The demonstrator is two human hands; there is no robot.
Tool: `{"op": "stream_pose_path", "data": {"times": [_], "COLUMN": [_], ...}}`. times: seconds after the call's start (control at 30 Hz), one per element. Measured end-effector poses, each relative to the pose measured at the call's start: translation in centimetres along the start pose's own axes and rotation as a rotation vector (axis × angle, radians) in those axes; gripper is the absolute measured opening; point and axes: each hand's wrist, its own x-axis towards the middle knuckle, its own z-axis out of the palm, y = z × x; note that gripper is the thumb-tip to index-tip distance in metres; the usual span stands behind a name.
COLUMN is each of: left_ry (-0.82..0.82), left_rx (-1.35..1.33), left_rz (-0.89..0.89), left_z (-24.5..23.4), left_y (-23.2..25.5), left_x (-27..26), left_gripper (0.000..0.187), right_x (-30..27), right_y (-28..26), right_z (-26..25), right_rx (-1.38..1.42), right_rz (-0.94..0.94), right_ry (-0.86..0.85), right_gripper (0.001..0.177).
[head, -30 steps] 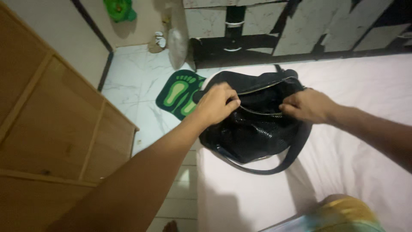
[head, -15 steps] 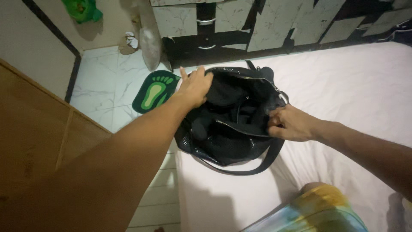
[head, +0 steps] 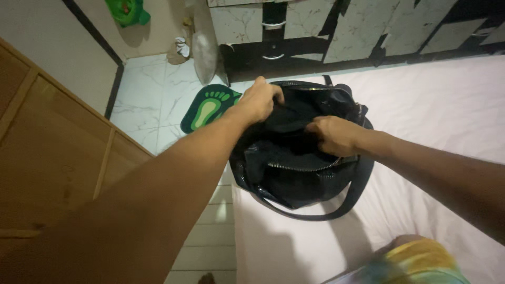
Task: The person opens a black bag on a bed, unzips its compartments, and arranges a black garment inside it. They then move to a dresser, pick up orange and pink zippered pouches, and open and handle the pouches while standing beside the bag.
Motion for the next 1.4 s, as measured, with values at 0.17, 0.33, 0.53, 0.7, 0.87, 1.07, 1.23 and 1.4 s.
{"op": "stream_pose_path", "data": {"times": [0.17, 0.33, 0.53, 0.7, 0.87, 1.07, 1.23, 1.4], "left_ry": [-0.081, -0.129, -0.044, -0.050, 0.045, 0.239, 0.284, 0.438], "left_rx": [0.098, 0.312, 0.348, 0.195, 0.219, 0.255, 0.323, 0.119], "left_rz": [-0.058, -0.008, 0.009, -0.055, -0.049, 0.056, 0.155, 0.535], "left_z": [-1.8, -1.6, 0.1, -0.5, -0.7, 0.2, 0.4, -0.6], "left_y": [3.0, 4.0, 2.6, 2.9, 3.2, 1.7, 1.3, 2.8], "left_x": [-2.8, -2.2, -0.6, -0.4, -0.8, 0.3, 0.4, -1.5], "left_gripper": [0.024, 0.063, 0.024, 0.030, 0.025, 0.013, 0.017, 0.043], "right_x": [2.0, 0.3, 0.0, 1.3, 1.1, -4.3, -3.6, -2.1], "right_y": [-0.4, -2.0, -2.8, -3.4, -3.4, -2.2, -0.7, -0.6], "right_z": [1.7, 1.6, 0.7, 1.4, 2.4, 2.8, 0.6, -1.7], "right_rx": [-0.011, -0.205, -0.194, -0.190, -0.110, 0.192, 1.016, 1.284], "right_rz": [0.109, 0.198, 0.237, 0.356, 0.316, 0.119, 0.467, 0.449], "right_ry": [-0.299, -0.517, -0.537, -0.386, -0.285, 0.265, 0.321, 0.308], "right_gripper": [0.079, 0.089, 0.096, 0.090, 0.057, 0.028, 0.026, 0.021]}}
